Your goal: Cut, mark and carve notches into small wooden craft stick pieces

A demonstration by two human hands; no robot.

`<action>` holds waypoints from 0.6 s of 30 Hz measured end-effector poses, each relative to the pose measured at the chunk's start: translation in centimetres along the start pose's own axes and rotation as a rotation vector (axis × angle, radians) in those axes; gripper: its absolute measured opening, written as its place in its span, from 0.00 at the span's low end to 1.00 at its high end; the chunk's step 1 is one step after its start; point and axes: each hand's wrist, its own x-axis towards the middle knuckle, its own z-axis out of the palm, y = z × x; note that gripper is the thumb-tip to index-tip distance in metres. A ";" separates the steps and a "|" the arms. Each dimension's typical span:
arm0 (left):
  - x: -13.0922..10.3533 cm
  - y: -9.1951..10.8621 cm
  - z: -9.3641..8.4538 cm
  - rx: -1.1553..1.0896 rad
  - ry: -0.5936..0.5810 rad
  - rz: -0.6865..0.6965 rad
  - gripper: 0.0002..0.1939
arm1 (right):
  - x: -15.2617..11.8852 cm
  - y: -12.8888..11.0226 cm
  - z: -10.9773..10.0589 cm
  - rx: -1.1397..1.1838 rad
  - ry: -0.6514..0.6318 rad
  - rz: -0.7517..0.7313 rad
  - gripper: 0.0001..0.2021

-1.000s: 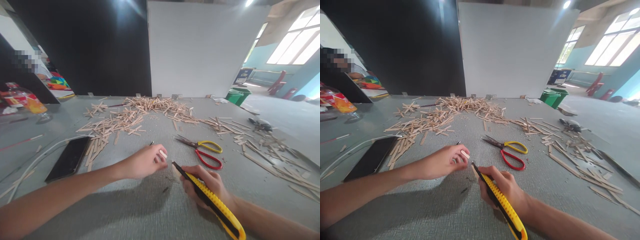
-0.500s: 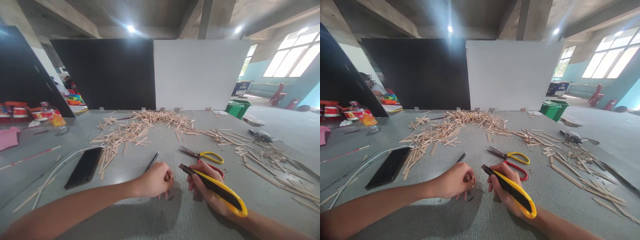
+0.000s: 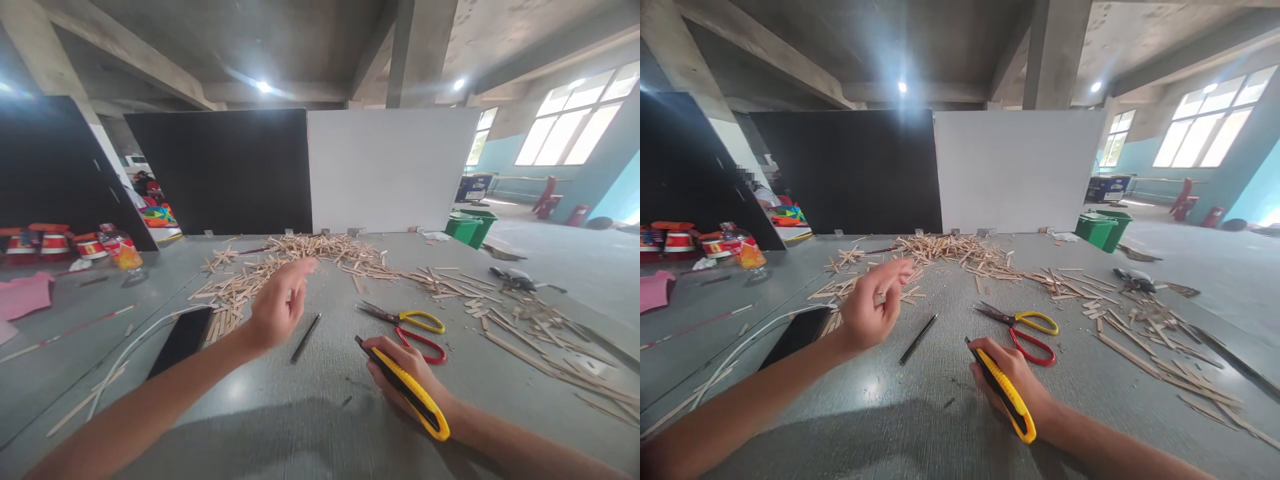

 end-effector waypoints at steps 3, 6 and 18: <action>1.4 -2.9 0.9 0.104 -0.104 -0.002 0.14 | 0.0 0.0 0.0 -0.001 -0.035 0.006 0.09; 2.4 -5.4 1.7 0.211 -0.235 -0.078 0.19 | 0.2 -0.3 -0.1 0.001 -0.072 0.005 0.09; -3.2 3.6 -1.4 0.027 -1.183 0.076 0.09 | 0.2 0.6 0.3 0.014 -0.102 0.011 0.11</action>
